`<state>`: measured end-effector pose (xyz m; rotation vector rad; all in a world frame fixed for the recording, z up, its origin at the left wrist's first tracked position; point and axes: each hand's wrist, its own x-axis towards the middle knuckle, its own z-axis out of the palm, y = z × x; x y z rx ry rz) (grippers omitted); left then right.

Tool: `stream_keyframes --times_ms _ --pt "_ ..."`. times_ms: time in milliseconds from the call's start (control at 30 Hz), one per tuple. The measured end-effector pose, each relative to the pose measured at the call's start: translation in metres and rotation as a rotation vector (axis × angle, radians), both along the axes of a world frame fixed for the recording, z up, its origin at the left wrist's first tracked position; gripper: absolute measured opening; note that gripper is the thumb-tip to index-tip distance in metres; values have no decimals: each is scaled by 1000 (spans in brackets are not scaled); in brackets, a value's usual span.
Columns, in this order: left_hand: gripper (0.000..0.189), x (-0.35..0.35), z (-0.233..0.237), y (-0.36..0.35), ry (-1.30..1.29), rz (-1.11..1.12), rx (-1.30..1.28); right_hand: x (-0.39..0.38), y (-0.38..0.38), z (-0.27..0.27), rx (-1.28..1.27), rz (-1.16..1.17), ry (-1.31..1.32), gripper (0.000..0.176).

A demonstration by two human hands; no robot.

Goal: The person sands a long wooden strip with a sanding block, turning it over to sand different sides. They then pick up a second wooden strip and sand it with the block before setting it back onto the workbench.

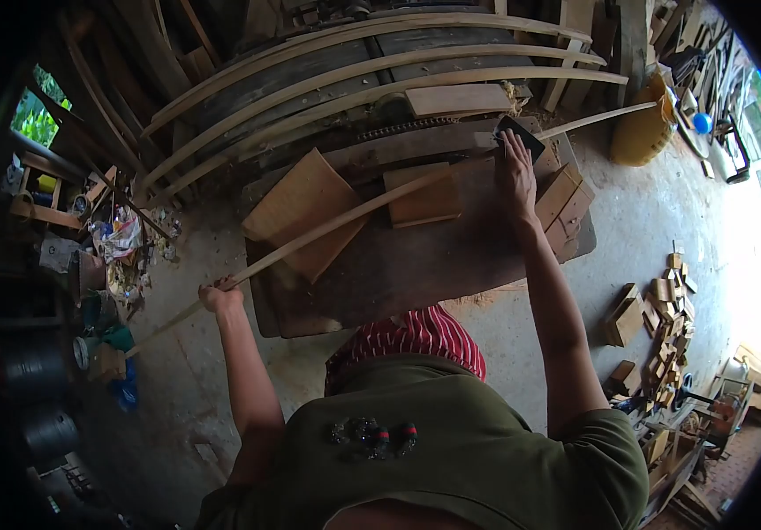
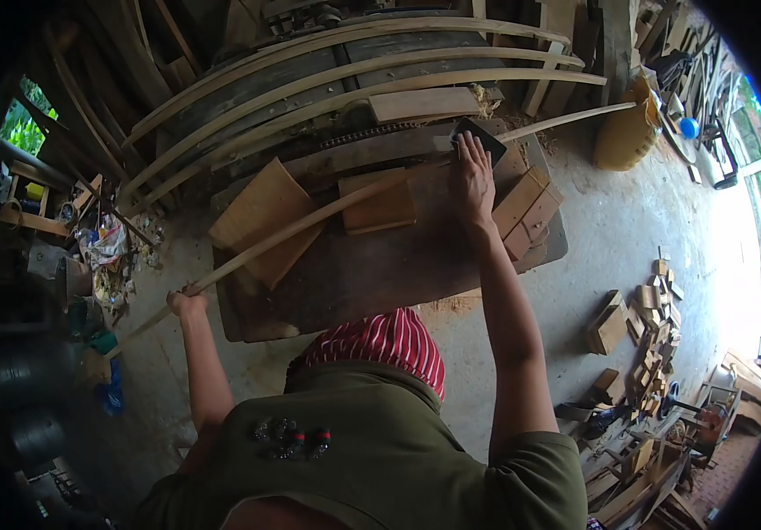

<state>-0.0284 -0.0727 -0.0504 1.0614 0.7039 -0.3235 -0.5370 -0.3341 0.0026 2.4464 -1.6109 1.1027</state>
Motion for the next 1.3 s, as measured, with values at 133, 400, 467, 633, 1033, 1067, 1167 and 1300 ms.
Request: stream_keyframes --times_ms 133,400,467,633,1033,1067,1167,1300 --pt "38 -13 9 -8 -80 1 66 50 36 -11 -24 187 5 52" --pt "45 -6 -13 -7 -257 -214 -245 34 28 2 128 338 32 55" --pt "42 -6 -10 -4 -276 -148 -235 -3 -12 -19 1 128 137 54" --pt "56 -35 30 -3 -42 -118 -210 44 16 -24 -46 76 106 56" --pt "60 -13 -14 40 -76 -277 -798 69 65 13 20 331 195 53" --pt "55 -12 -18 41 -129 -338 -906 55 51 -5 -23 278 150 55" --pt "45 -5 -23 37 -227 -485 -1073 74 52 -15 -54 229 202 55" --pt "50 -26 4 27 -100 -237 -910 189 122 23 255 520 123 47"
